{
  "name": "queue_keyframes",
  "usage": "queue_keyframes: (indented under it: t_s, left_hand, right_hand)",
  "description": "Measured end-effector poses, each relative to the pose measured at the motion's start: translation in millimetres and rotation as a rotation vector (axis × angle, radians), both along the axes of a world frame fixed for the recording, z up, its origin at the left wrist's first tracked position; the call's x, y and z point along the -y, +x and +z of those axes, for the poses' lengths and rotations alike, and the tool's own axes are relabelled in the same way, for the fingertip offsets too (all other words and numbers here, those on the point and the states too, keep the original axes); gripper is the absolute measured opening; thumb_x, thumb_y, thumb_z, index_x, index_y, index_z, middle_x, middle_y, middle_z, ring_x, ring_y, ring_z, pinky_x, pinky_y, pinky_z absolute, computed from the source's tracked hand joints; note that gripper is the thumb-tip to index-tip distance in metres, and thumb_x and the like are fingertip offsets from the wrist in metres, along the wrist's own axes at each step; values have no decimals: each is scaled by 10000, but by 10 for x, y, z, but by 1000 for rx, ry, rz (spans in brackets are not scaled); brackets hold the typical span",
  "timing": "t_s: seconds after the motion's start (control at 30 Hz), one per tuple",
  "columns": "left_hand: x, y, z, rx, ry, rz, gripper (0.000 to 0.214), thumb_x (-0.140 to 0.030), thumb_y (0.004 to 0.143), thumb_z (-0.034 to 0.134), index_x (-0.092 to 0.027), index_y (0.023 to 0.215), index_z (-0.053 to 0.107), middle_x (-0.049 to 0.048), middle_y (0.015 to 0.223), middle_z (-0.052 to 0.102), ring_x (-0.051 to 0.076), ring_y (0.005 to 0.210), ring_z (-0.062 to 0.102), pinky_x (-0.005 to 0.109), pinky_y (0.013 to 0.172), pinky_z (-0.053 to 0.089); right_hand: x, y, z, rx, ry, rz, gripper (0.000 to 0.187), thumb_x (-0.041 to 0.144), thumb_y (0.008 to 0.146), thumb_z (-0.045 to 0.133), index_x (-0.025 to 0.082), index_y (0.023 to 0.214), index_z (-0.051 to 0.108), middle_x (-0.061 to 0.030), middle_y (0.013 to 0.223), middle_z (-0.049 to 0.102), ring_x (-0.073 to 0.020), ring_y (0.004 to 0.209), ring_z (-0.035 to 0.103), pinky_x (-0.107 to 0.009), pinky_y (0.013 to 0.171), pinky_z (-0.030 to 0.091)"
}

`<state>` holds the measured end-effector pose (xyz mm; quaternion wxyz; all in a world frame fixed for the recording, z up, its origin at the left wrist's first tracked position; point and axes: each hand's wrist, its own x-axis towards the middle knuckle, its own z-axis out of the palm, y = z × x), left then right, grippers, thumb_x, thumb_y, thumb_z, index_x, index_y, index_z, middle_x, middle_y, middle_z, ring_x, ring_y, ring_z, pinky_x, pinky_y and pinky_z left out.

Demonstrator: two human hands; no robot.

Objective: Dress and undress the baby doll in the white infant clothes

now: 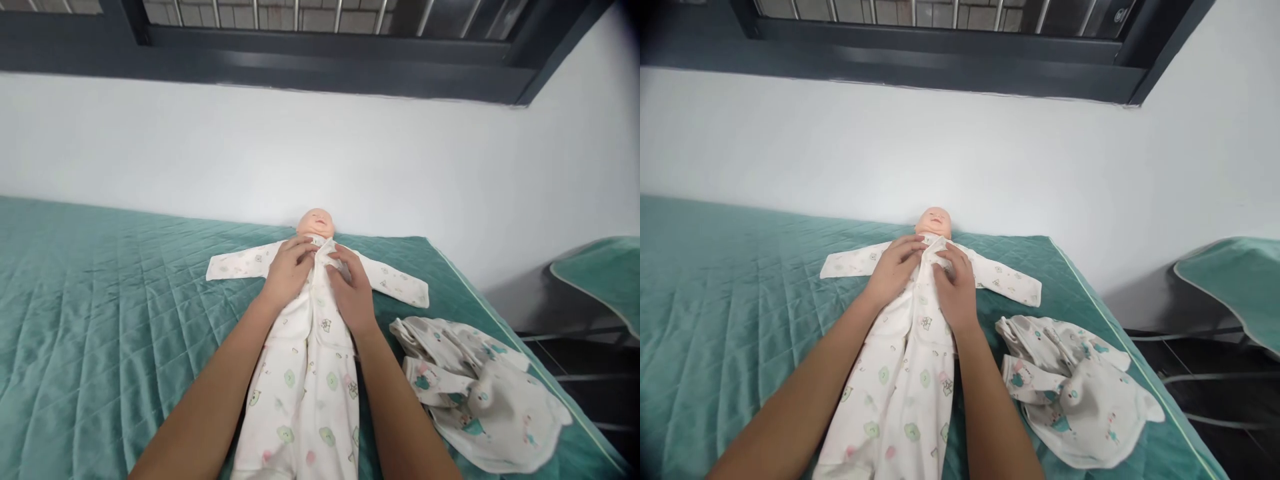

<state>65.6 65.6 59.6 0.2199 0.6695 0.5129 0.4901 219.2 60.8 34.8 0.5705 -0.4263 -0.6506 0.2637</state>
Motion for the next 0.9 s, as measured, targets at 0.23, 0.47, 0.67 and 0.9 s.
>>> queue_keyframes:
  t_s: [0.23, 0.47, 0.67, 0.9]
  left_hand:
    - [-51, -125, 21, 234, -157, -154, 147, -267, 885, 600, -234, 920, 739, 37, 1378, 597, 219, 1319, 535, 392, 1171, 357]
    - [-63, -189, 27, 256, -217, -237, 109, -290, 824, 705, -256, 925, 726, 20, 1438, 546, 242, 1371, 491, 400, 1144, 383]
    - [-49, -114, 60, 185, -183, -156, 76, -194, 818, 657, -236, 861, 704, 18, 1402, 566, 225, 1321, 527, 362, 1046, 463]
    - [-8, -23, 47, 50, -7, -82, 129, -142, 816, 613, -232, 860, 695, 42, 1354, 596, 214, 1314, 529, 345, 966, 511]
  right_hand:
    - [-38, -12, 28, 10, -52, 47, 126, 319, 888, 627, 279, 947, 731, -50, 1370, 608, -259, 1344, 504, -449, 1075, 447]
    - [-46, -16, 72, -26, -134, 62, 131, 329, 862, 651, 309, 935, 759, -26, 1364, 615, -265, 1328, 518, -442, 998, 489]
    - [-45, -15, 70, -26, -171, 56, 146, 322, 862, 637, 310, 927, 767, -18, 1374, 608, -262, 1325, 516, -454, 1045, 441]
    - [-42, -45, 57, -204, -170, 48, 92, 287, 822, 672, 250, 907, 666, -43, 1282, 651, -246, 1236, 577, -415, 1015, 452]
